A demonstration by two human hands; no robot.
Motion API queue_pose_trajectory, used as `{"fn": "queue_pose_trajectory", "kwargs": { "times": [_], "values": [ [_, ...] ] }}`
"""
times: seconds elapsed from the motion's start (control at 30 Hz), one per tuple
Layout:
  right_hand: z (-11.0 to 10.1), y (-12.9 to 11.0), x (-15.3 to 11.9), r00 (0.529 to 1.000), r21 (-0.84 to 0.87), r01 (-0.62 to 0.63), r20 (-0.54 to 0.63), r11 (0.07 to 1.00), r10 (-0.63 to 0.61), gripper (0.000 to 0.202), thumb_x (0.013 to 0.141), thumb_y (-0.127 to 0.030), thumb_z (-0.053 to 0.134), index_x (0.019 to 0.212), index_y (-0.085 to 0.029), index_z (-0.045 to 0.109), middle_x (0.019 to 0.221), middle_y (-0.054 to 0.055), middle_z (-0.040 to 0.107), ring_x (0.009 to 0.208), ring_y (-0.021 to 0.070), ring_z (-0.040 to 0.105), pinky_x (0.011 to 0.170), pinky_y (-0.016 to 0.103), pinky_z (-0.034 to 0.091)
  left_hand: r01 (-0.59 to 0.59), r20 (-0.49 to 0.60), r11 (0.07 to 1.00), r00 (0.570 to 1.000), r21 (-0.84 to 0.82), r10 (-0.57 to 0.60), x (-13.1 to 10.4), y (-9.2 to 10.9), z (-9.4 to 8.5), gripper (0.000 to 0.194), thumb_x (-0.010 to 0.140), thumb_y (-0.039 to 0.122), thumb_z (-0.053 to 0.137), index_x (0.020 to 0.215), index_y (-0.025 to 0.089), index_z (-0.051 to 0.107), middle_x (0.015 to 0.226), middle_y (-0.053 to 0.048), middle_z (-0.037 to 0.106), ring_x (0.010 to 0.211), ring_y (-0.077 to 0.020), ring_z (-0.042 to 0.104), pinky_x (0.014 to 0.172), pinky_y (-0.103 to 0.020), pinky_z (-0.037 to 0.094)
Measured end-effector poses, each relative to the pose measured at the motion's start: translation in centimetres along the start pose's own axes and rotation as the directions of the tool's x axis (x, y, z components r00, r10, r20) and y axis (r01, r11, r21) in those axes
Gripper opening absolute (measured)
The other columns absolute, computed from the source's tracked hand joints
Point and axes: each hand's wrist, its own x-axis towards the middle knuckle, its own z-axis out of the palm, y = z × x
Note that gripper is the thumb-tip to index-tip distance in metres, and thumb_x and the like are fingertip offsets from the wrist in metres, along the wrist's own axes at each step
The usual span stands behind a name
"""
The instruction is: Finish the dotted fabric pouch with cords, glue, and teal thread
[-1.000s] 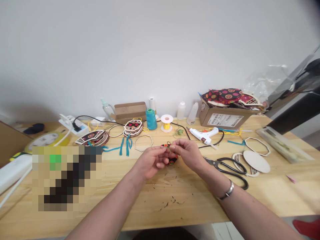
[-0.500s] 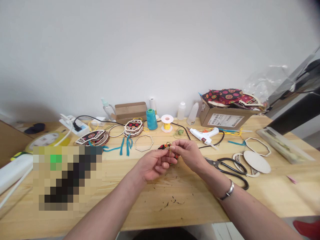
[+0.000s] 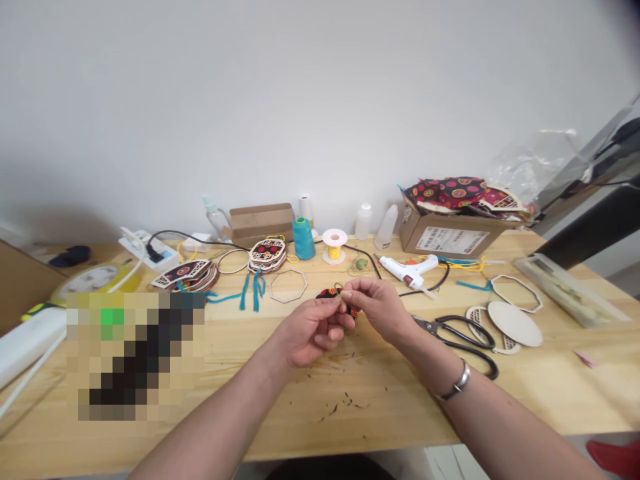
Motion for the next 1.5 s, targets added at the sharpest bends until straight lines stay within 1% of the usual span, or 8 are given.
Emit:
{"fn": "queue_pose_trajectory", "kwargs": {
  "times": [0.2, 0.3, 0.47, 0.7, 0.83, 1.03, 1.27, 1.5],
  "values": [
    [-0.05, 0.23, 0.08, 1.000, -0.006, -0.006, -0.013, 1.000, 0.006, 0.021, 0.069, -0.033, 0.065, 0.062, -0.015, 0.057, 0.054, -0.003, 0.056, 0.049, 0.0074, 0.046, 0.051, 0.022, 0.037, -0.096, -0.028, 0.990, 0.995, 0.105, 0.100, -0.04, -0.11, 0.18, 0.015, 0.077, 0.024, 0.062, 0.071, 0.011, 0.058, 0.062, -0.005, 0.063, 0.036, -0.0020, 0.044, 0.031, -0.010, 0.015],
    [-0.09, 0.26, 0.10, 0.999, -0.043, -0.010, -0.039, 0.999, 0.008, 0.022, 0.069, -0.034, 0.066, 0.063, -0.015, 0.057, 0.053, -0.004, 0.053, 0.050, 0.0075, 0.044, 0.051, 0.022, 0.036, -0.182, -0.060, 0.958, 0.978, 0.221, 0.200, 0.00, -0.19, 0.34, 0.019, 0.076, 0.029, 0.065, 0.071, 0.011, 0.059, 0.061, -0.004, 0.064, 0.038, -0.0024, 0.045, 0.032, -0.012, 0.015],
    [-0.02, 0.09, 0.02, 1.000, -0.036, -0.019, -0.006, 0.999, 0.019, 0.023, 0.071, -0.036, 0.064, 0.063, -0.015, 0.056, 0.050, -0.003, 0.054, 0.049, 0.0079, 0.045, 0.051, 0.022, 0.036, -0.262, -0.089, 0.898, 0.946, 0.354, 0.312, 0.01, -0.32, 0.43, 0.020, 0.073, 0.032, 0.067, 0.070, 0.012, 0.062, 0.062, -0.003, 0.063, 0.041, -0.0029, 0.046, 0.034, -0.014, 0.020],
    [-0.04, 0.06, 0.05, 1.000, -0.012, -0.027, 0.002, 1.000, 0.027, 0.028, 0.069, -0.038, 0.065, 0.062, -0.014, 0.054, 0.053, -0.003, 0.054, 0.050, 0.0076, 0.046, 0.051, 0.022, 0.036, -0.303, -0.090, 0.857, 0.924, 0.416, 0.371, 0.05, -0.34, 0.43, 0.018, 0.073, 0.031, 0.066, 0.073, 0.012, 0.065, 0.070, -0.004, 0.065, 0.047, -0.0042, 0.048, 0.037, -0.016, 0.023],
    [-0.10, 0.07, 0.12, 1.000, -0.034, -0.024, -0.003, 0.999, 0.023, 0.027, 0.069, -0.039, 0.065, 0.062, -0.014, 0.055, 0.054, -0.003, 0.055, 0.050, 0.0075, 0.046, 0.050, 0.022, 0.036, -0.322, -0.081, 0.831, 0.913, 0.453, 0.399, 0.05, -0.27, 0.48, 0.019, 0.073, 0.031, 0.066, 0.073, 0.012, 0.065, 0.065, -0.003, 0.062, 0.048, -0.0054, 0.047, 0.038, -0.016, 0.025],
    [-0.17, 0.09, 0.11, 0.999, -0.085, -0.032, -0.020, 0.996, 0.030, 0.026, 0.070, -0.038, 0.064, 0.065, -0.014, 0.057, 0.056, -0.002, 0.056, 0.051, 0.0082, 0.047, 0.051, 0.022, 0.036, -0.321, -0.122, 0.792, 0.889, 0.519, 0.441, 0.00, -0.08, 0.42, 0.019, 0.070, 0.031, 0.068, 0.074, 0.013, 0.066, 0.052, 0.001, 0.054, 0.046, -0.0060, 0.043, 0.039, -0.017, 0.024],
    [-0.30, 0.09, 0.13, 1.000, -0.150, -0.004, -0.016, 0.989, 0.002, 0.024, 0.072, -0.037, 0.062, 0.064, -0.015, 0.057, 0.055, -0.004, 0.051, 0.052, 0.0075, 0.042, 0.050, 0.021, 0.033, -0.289, -0.156, 0.772, 0.882, 0.566, 0.445, 0.03, 0.06, 0.32, 0.019, 0.066, 0.031, 0.070, 0.071, 0.014, 0.067, 0.051, 0.001, 0.054, 0.045, -0.0067, 0.042, 0.040, -0.018, 0.025],
    [-0.21, 0.01, 0.22, 1.000, -0.175, 0.015, -0.012, 0.984, -0.018, 0.024, 0.072, -0.038, 0.062, 0.064, -0.015, 0.057, 0.058, -0.003, 0.052, 0.054, 0.0082, 0.042, 0.051, 0.022, 0.033, -0.282, -0.208, 0.764, 0.856, 0.580, 0.474, -0.11, 0.18, 0.75, 0.016, 0.063, 0.030, 0.071, 0.067, 0.014, 0.068, 0.048, 0.003, 0.051, 0.044, -0.0062, 0.040, 0.042, -0.019, 0.026]
  ]
}}
